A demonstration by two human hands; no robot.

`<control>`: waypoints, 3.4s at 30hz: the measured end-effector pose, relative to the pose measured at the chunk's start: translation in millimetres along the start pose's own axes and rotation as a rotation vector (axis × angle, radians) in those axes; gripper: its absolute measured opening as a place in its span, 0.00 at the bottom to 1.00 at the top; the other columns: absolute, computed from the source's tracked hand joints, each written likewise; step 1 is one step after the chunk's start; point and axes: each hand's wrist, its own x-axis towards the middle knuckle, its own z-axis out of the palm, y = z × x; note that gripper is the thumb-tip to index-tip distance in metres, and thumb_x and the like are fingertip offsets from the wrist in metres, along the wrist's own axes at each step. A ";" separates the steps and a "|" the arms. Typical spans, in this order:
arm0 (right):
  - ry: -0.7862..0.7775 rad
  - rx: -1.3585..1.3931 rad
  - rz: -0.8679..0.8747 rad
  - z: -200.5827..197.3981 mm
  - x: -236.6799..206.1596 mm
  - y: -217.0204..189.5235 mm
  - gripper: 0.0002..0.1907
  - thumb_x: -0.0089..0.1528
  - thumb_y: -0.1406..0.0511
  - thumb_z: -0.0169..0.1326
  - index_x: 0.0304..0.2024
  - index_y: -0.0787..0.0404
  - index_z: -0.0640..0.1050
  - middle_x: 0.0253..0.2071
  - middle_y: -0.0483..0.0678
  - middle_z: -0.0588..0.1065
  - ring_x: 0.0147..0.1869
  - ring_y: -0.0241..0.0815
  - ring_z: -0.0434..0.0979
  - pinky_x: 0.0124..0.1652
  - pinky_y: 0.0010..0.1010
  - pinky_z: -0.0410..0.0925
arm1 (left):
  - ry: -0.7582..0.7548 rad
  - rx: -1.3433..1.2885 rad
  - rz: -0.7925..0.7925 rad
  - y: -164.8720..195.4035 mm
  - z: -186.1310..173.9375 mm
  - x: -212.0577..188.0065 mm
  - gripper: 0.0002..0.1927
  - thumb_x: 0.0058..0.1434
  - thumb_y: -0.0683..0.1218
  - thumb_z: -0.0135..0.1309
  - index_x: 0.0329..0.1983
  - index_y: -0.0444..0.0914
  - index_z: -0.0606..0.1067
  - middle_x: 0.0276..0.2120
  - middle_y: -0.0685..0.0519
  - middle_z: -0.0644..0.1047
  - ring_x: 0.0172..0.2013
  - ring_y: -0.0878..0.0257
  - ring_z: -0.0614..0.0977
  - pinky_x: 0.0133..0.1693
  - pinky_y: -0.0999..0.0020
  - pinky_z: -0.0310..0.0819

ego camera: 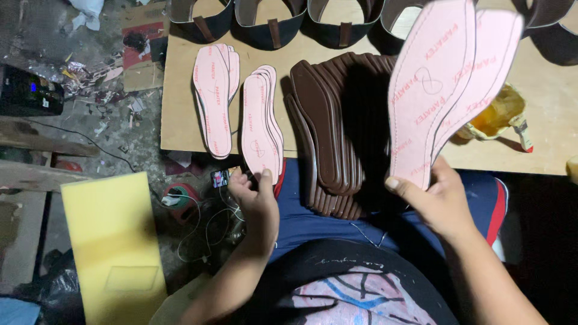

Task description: The person uses a brush to apply glue from a small container onto brown shoe insole components, then sets the glued piece aside and stacks the finished insoles. They then pair pink insoles with the brown insole parts one at a time, and finally open a small glue container.

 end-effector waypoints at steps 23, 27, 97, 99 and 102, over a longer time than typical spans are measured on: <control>-0.342 -0.029 0.166 57.6 -19.5 -38.8 0.37 0.62 0.65 0.58 0.72 0.65 0.63 0.47 0.51 0.73 0.46 0.32 0.72 0.46 0.24 0.69 | -0.589 -0.630 -0.585 49.4 21.1 -1.6 0.16 0.66 0.45 0.50 0.51 0.29 0.73 0.38 0.44 0.80 0.35 0.56 0.83 0.37 0.58 0.81; -0.330 0.062 0.264 60.0 -13.4 -44.3 0.36 0.61 0.65 0.57 0.71 0.64 0.62 0.52 0.51 0.75 0.44 0.33 0.77 0.42 0.25 0.71 | -0.621 -0.652 -0.589 45.5 20.6 0.8 0.18 0.68 0.47 0.48 0.52 0.28 0.73 0.38 0.45 0.80 0.35 0.55 0.83 0.38 0.56 0.81; -0.163 0.018 -0.167 85.1 -24.0 -52.5 0.48 0.58 0.68 0.61 0.76 0.68 0.53 0.67 0.60 0.59 0.74 0.52 0.62 0.70 0.38 0.55 | -0.745 -0.907 -0.526 89.7 5.5 -29.5 0.30 0.72 0.50 0.40 0.72 0.28 0.57 0.67 0.41 0.67 0.68 0.51 0.68 0.70 0.53 0.55; -0.153 0.209 -0.072 83.5 -25.2 -52.1 0.47 0.58 0.67 0.60 0.75 0.66 0.52 0.68 0.60 0.62 0.73 0.52 0.63 0.69 0.38 0.57 | -0.705 -0.930 -0.533 88.1 7.2 -26.1 0.30 0.72 0.50 0.40 0.72 0.29 0.57 0.67 0.42 0.67 0.68 0.51 0.67 0.70 0.52 0.54; -0.137 -0.103 -0.238 80.9 -27.7 -56.7 0.46 0.58 0.66 0.62 0.74 0.66 0.55 0.66 0.59 0.64 0.71 0.52 0.65 0.69 0.39 0.58 | -0.757 -1.056 -0.613 84.6 9.1 -25.5 0.32 0.72 0.54 0.40 0.73 0.31 0.56 0.68 0.42 0.67 0.68 0.51 0.66 0.71 0.53 0.53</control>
